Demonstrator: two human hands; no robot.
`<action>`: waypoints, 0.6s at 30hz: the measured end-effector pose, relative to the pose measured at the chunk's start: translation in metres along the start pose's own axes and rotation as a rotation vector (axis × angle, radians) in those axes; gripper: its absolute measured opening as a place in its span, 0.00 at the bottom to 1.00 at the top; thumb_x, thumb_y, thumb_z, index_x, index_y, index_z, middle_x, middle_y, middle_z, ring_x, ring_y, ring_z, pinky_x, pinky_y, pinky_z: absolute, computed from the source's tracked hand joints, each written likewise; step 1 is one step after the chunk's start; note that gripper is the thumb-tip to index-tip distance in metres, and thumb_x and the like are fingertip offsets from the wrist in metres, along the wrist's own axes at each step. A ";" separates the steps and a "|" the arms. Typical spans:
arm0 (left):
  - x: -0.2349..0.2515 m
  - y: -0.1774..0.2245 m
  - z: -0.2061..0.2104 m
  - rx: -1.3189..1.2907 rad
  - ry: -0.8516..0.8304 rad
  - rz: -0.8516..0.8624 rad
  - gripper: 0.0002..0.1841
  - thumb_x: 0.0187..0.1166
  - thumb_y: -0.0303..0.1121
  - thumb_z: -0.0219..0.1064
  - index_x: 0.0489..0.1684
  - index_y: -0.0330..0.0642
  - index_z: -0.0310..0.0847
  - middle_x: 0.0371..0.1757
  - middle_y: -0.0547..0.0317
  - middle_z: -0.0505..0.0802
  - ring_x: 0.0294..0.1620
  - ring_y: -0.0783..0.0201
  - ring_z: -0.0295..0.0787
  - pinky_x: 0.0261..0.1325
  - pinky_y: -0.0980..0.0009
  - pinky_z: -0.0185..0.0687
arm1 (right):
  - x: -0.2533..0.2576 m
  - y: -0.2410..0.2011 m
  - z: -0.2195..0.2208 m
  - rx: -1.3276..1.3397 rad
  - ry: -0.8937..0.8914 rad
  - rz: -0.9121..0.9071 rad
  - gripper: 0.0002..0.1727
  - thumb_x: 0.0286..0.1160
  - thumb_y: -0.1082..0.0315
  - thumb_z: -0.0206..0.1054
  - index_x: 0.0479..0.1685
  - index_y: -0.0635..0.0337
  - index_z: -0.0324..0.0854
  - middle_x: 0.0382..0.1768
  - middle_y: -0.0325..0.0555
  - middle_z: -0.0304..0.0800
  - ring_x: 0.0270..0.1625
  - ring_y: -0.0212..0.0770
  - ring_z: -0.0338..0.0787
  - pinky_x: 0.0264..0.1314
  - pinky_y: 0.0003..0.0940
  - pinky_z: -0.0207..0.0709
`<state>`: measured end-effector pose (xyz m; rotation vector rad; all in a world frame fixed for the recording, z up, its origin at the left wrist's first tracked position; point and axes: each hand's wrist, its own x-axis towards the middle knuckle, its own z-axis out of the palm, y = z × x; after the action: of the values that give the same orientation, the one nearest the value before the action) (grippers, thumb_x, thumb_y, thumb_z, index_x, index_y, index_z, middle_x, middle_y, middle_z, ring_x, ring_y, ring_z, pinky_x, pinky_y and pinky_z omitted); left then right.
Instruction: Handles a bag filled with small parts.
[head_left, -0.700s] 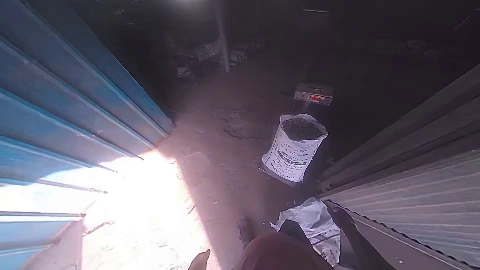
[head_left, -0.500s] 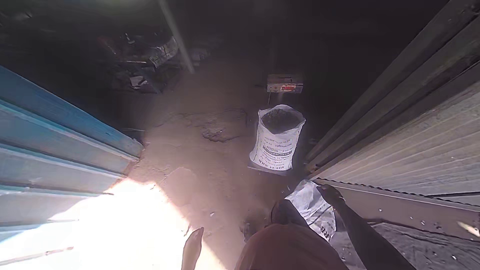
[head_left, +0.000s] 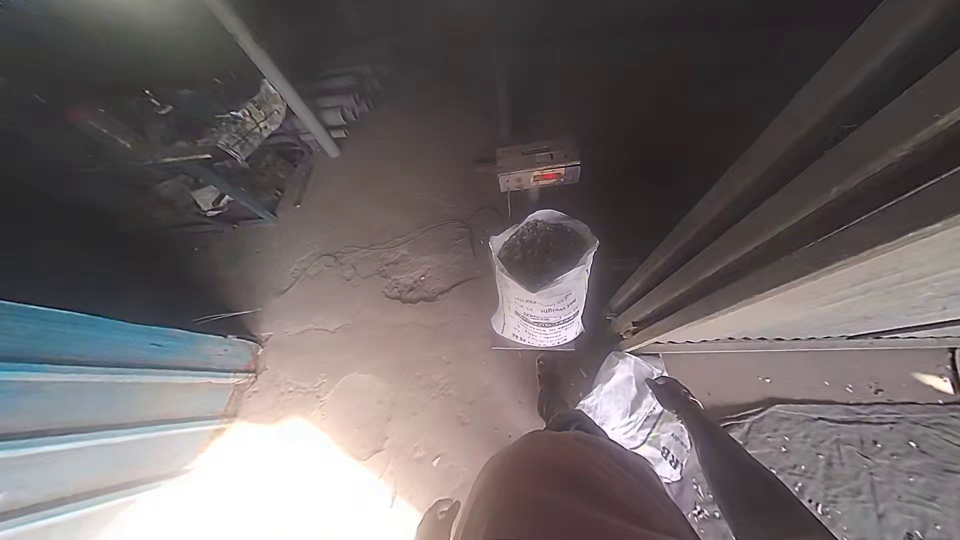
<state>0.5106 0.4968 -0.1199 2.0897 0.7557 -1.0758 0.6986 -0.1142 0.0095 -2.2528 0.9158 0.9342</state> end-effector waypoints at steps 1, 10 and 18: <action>-0.008 0.012 -0.010 -0.003 0.003 -0.019 0.31 0.79 0.64 0.65 0.69 0.51 0.87 0.62 0.53 0.95 0.68 0.54 0.91 0.76 0.43 0.80 | 0.007 -0.011 -0.007 0.009 -0.007 0.000 0.30 0.90 0.42 0.54 0.65 0.60 0.86 0.64 0.63 0.89 0.69 0.61 0.86 0.73 0.65 0.73; -0.035 0.223 -0.112 -0.007 0.141 0.039 0.25 0.86 0.51 0.66 0.70 0.42 0.85 0.65 0.45 0.93 0.70 0.50 0.89 0.78 0.45 0.76 | 0.088 -0.144 -0.100 0.136 0.076 -0.107 0.30 0.90 0.44 0.56 0.73 0.59 0.82 0.71 0.62 0.85 0.78 0.60 0.80 0.81 0.64 0.66; -0.027 0.431 -0.161 0.137 0.176 0.459 0.24 0.88 0.43 0.63 0.77 0.39 0.79 0.73 0.45 0.88 0.74 0.53 0.85 0.80 0.54 0.76 | 0.117 -0.240 -0.163 0.238 0.089 -0.168 0.32 0.92 0.43 0.52 0.73 0.61 0.82 0.70 0.67 0.84 0.77 0.63 0.80 0.79 0.63 0.66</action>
<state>0.8883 0.3494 0.0995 2.3419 0.2584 -0.7125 1.0054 -0.1184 0.0721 -2.1408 0.8137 0.6204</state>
